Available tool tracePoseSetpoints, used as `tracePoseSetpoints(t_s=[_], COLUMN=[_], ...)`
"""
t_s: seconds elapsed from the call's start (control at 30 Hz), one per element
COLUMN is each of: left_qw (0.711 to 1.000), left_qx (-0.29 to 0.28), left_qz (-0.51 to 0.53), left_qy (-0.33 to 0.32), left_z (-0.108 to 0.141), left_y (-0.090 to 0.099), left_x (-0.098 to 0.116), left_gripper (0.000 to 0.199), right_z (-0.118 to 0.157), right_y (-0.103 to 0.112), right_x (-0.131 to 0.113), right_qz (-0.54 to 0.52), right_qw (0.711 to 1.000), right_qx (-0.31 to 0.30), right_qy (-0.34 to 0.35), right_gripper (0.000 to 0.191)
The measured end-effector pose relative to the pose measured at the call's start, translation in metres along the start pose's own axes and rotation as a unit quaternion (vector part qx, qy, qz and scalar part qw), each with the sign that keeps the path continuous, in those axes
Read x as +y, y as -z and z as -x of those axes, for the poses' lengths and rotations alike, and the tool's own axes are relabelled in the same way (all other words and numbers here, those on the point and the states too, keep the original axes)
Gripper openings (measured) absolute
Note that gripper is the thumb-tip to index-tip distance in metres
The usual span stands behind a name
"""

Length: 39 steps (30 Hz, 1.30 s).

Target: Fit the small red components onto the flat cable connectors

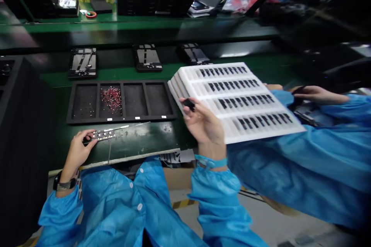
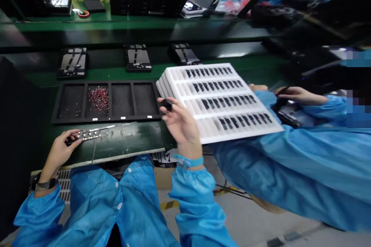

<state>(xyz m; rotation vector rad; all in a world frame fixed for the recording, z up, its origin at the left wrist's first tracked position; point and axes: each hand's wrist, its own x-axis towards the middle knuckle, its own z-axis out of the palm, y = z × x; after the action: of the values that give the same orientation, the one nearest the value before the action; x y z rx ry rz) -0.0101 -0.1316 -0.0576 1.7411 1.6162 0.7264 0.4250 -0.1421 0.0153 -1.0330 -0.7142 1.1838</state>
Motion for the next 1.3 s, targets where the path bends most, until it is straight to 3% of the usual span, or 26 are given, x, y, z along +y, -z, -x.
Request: tracePoseSetpoints(t_s=[0.17, 0.3, 0.5, 0.7, 0.87, 1.07, 1.3], left_qw=[0.999, 0.999, 0.998, 0.998, 0.997, 0.996, 0.998], left_qx=[0.017, 0.017, 0.030, 0.034, 0.054, 0.062, 0.046], left_qz=[0.006, -0.027, -0.046, -0.051, -0.057, -0.054, -0.037], left_qy=[0.032, 0.015, -0.020, -0.031, -0.026, -0.032, -0.027], left_z=[-0.003, -0.004, 0.001, 0.005, 0.007, 0.009, 0.007], left_y=[-0.004, -0.006, -0.007, -0.009, -0.012, -0.014, -0.012], left_x=[0.003, 0.001, 0.000, 0.000, -0.001, 0.001, 0.002], left_gripper=[0.028, 0.023, 0.013, 0.012, 0.011, 0.010, 0.012], right_z=[-0.036, -0.058, -0.070, -0.068, -0.067, -0.073, -0.086], right_y=[-0.071, -0.097, -0.109, -0.109, -0.111, -0.122, -0.135], right_x=[0.050, 0.070, 0.084, 0.093, 0.091, 0.085, 0.096], right_qz=[-0.076, -0.080, -0.078, -0.057, -0.031, -0.021, 0.038], right_qw=[0.987, 0.978, 0.970, 0.964, 0.957, 0.959, 0.959], right_qx=[-0.090, -0.132, -0.174, -0.217, -0.255, -0.251, -0.261], right_qy=[-0.110, -0.140, -0.151, -0.140, -0.136, -0.127, -0.103], right_gripper=[0.034, 0.033, 0.029, 0.044, 0.036, 0.036, 0.042])
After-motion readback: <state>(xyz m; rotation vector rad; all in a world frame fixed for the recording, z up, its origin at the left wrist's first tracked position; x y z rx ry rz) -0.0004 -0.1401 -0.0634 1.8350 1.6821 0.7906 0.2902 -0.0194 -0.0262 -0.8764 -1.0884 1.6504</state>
